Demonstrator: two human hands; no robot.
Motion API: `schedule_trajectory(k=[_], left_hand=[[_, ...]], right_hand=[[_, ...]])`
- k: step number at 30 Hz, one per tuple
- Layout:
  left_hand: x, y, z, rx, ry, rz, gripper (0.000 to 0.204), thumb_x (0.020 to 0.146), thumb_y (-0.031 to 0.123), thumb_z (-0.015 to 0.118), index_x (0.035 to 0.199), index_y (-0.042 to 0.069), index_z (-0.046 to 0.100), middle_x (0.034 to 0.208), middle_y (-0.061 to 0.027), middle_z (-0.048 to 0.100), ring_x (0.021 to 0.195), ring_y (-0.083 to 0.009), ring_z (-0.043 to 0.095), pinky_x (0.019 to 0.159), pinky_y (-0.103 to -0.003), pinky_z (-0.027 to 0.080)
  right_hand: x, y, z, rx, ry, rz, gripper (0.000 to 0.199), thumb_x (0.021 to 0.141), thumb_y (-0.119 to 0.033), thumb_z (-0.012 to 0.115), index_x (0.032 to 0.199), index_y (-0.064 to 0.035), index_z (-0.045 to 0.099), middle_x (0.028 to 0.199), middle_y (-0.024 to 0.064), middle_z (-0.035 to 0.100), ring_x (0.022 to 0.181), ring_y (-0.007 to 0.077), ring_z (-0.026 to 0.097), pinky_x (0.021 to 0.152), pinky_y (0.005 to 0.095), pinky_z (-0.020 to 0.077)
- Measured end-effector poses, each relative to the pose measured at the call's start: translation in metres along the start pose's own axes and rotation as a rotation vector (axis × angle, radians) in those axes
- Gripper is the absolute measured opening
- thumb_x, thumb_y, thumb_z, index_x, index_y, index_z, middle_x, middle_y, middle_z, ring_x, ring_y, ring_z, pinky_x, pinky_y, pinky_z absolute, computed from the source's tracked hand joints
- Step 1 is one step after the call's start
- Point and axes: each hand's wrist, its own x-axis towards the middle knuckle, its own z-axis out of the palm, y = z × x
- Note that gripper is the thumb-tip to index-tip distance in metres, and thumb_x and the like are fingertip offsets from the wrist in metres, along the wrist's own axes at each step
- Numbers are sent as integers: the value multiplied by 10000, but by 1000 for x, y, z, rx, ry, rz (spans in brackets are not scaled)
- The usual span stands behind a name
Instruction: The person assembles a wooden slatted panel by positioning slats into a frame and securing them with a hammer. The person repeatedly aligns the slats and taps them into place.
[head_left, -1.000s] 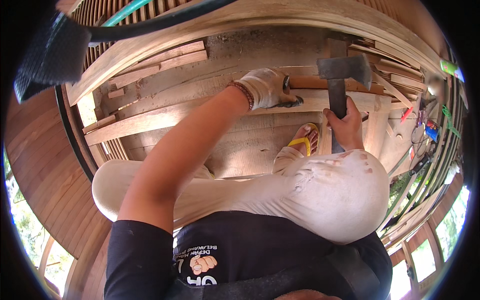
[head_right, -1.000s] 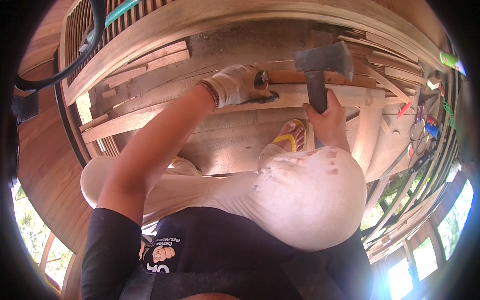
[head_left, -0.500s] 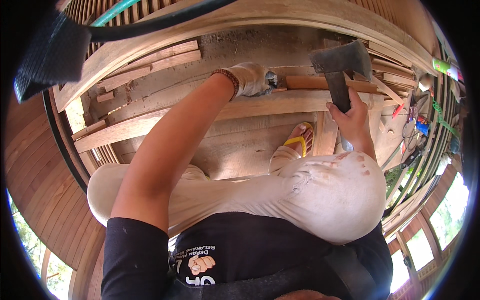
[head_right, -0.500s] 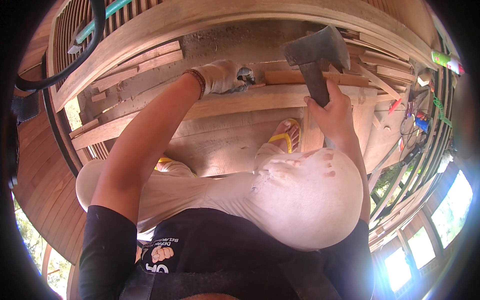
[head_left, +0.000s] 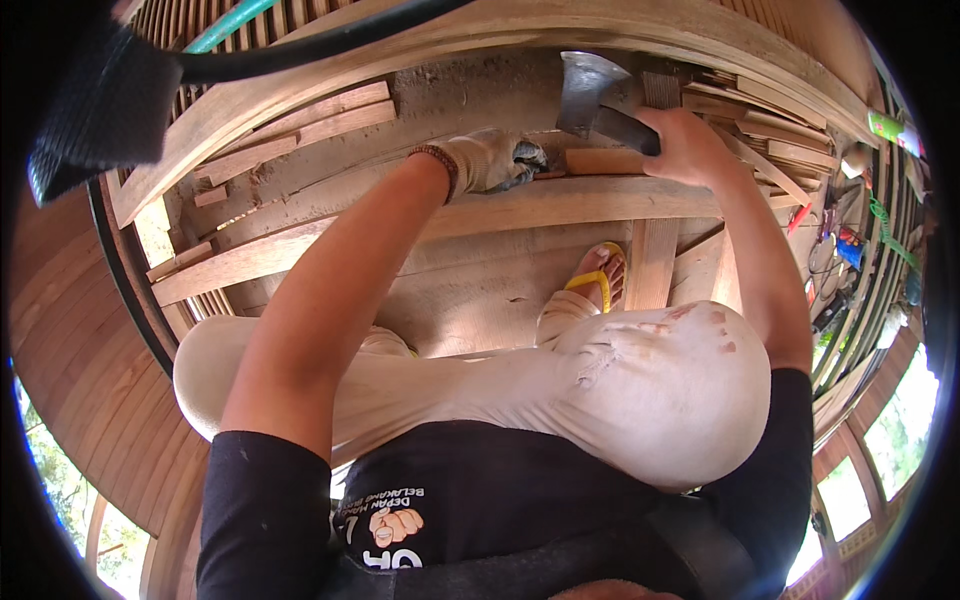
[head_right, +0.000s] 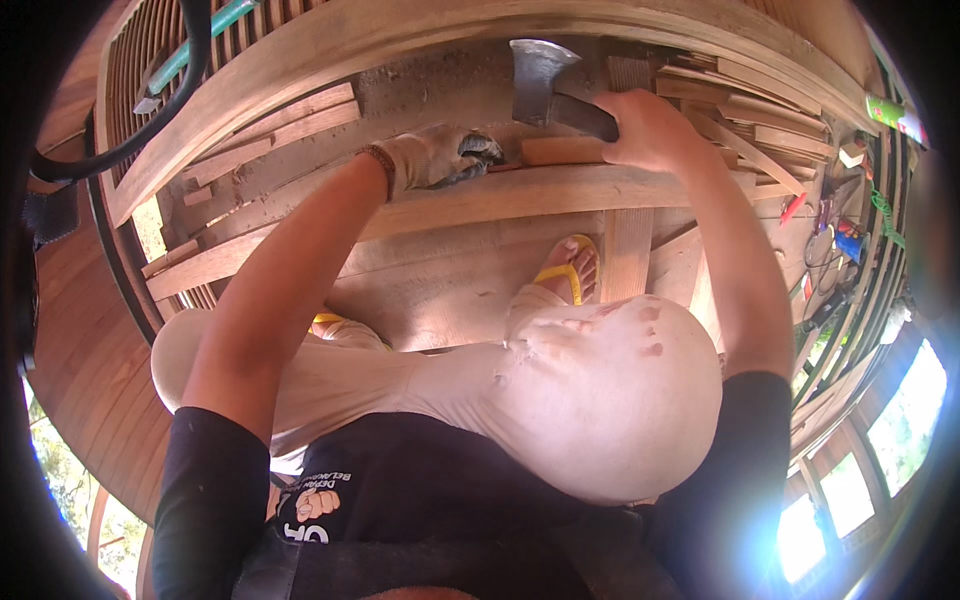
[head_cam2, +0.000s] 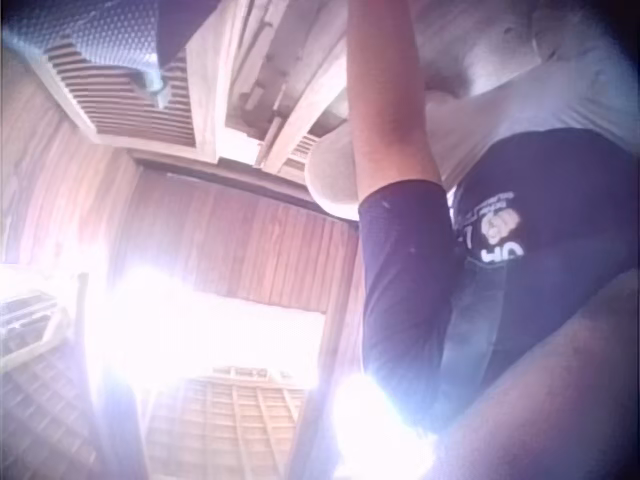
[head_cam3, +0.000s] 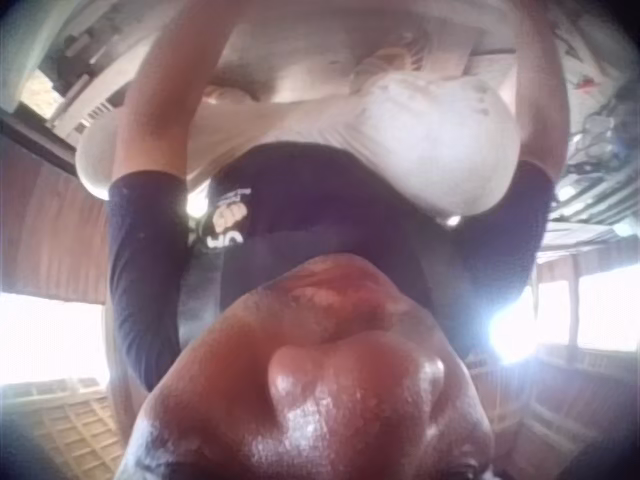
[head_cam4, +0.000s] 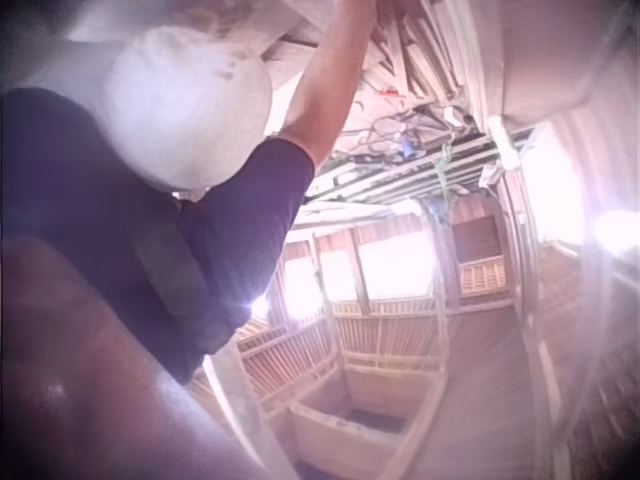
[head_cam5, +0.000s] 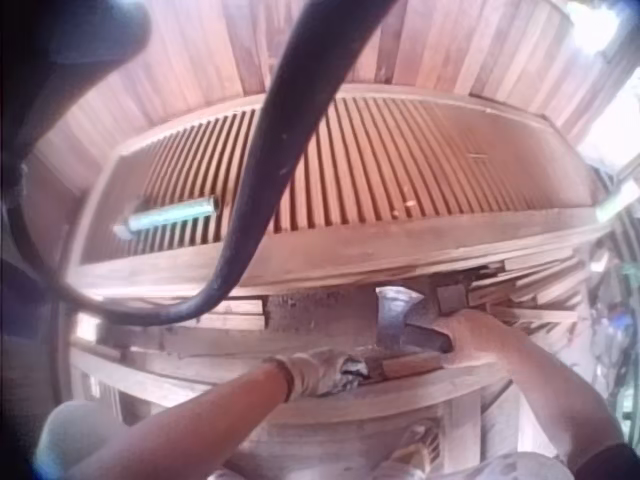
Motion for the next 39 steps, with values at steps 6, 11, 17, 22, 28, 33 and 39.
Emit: schedule_trajectory(k=[6,11,17,22,28,33,39], left_hand=[[-5,8,-1,-50,-18,-118,462,888,307,701,1276,68,623,1149,-186,700,1053,-330,662,934,-380,506],[-13,-2,13,-159,128,-16,395,886,276,679,1239,97,667,1084,-180,721,1005,-320,681,889,-380,516],[-14,1,10,-159,63,-21,327,887,227,671,1191,112,705,1041,-153,732,898,-270,679,820,-366,519],[-3,-3,10,-77,58,-55,316,883,214,676,1179,108,710,1016,-153,729,864,-270,668,799,-375,516],[-10,-5,8,-69,89,10,295,883,198,666,1148,76,705,1016,-179,724,923,-320,681,823,-402,516],[-24,31,-23,-1,-20,2,285,889,169,637,1136,39,693,995,-198,716,920,-329,677,832,-410,512],[-16,16,-15,-23,-22,3,296,902,188,624,1152,41,683,1024,-202,712,943,-360,668,839,-414,509]], right_hand=[[34,16,6,-307,288,-286,421,747,-182,737,1136,-47,653,1013,206,683,966,379,661,806,489,541],[24,-18,64,19,281,-233,321,878,-302,676,1074,-48,658,1036,176,672,983,379,646,796,487,527],[31,-31,79,52,88,-82,384,935,-425,579,996,-73,720,892,184,691,900,393,663,797,501,520],[31,-30,86,113,218,-35,410,888,-472,630,917,-77,735,876,192,703,876,397,666,793,492,519],[33,-38,78,158,201,-22,440,864,-501,656,882,-71,748,863,195,708,867,395,669,779,485,523],[35,-29,86,145,234,-23,470,862,-547,650,877,-89,755,830,194,707,838,401,672,759,486,528],[36,-34,80,140,206,-16,479,858,-570,645,909,-110,771,811,199,699,817,404,671,748,478,531]])
